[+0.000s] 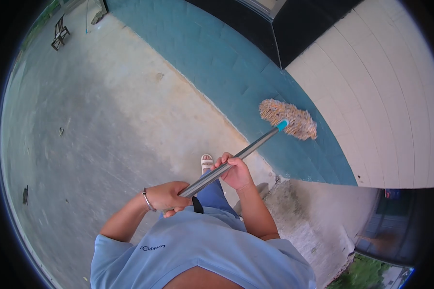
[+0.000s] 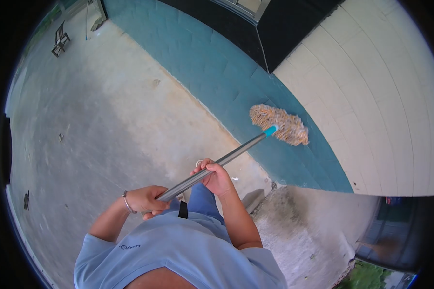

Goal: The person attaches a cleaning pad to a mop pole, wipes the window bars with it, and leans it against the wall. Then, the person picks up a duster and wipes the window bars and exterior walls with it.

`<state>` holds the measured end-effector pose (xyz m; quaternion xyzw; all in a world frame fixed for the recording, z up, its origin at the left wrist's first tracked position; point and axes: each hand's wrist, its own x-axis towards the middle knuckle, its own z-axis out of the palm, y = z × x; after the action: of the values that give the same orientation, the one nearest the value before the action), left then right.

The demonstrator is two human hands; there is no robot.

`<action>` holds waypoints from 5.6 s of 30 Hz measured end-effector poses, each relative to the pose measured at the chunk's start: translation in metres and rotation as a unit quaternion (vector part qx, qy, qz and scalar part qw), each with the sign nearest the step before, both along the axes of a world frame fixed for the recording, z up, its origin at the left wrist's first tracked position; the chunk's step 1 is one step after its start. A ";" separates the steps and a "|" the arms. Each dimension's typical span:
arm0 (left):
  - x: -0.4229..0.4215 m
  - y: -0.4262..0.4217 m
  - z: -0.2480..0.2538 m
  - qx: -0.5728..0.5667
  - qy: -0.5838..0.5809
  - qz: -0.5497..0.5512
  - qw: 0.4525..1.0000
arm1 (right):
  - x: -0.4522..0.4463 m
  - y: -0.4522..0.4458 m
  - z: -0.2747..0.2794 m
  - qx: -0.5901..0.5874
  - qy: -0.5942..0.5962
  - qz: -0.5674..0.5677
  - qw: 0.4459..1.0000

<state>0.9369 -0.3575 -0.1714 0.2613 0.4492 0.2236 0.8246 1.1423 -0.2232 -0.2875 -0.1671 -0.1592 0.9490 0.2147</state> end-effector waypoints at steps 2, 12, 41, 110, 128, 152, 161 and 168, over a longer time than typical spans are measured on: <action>-0.006 0.020 -0.006 0.018 0.078 -0.054 0.995 | -0.005 0.017 -0.018 -0.052 0.041 0.005 0.998; 0.012 0.119 -0.062 -0.008 0.184 -0.161 0.970 | -0.010 0.099 -0.122 -0.365 -0.018 -0.191 0.911; -0.152 -0.017 -0.022 0.223 0.648 0.173 0.708 | -0.171 0.109 -0.012 -0.186 -0.083 -0.188 0.961; -0.107 -0.032 -0.191 0.183 0.485 0.014 0.855 | -0.095 0.069 -0.068 0.068 -0.469 -0.155 0.867; -0.061 0.105 -0.133 0.450 0.441 0.141 0.764 | -0.066 0.126 0.139 0.356 -0.473 -0.398 0.701; -0.143 0.049 -0.107 0.028 0.393 -0.126 0.910 | -0.084 0.110 -0.072 -0.169 -0.217 -0.153 0.949; -0.107 0.051 -0.071 0.170 0.708 -0.118 0.675 | -0.135 0.149 -0.124 -0.371 -0.140 -0.140 0.907; -0.148 0.049 -0.012 0.252 0.813 -0.041 0.523 | -0.193 0.162 -0.047 -0.315 0.059 -0.023 0.947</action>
<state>0.7891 -0.3082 -0.1838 0.5443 0.8387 -0.0163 0.0092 0.9494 -0.0610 -0.3347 -0.1737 0.1651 0.9537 0.1820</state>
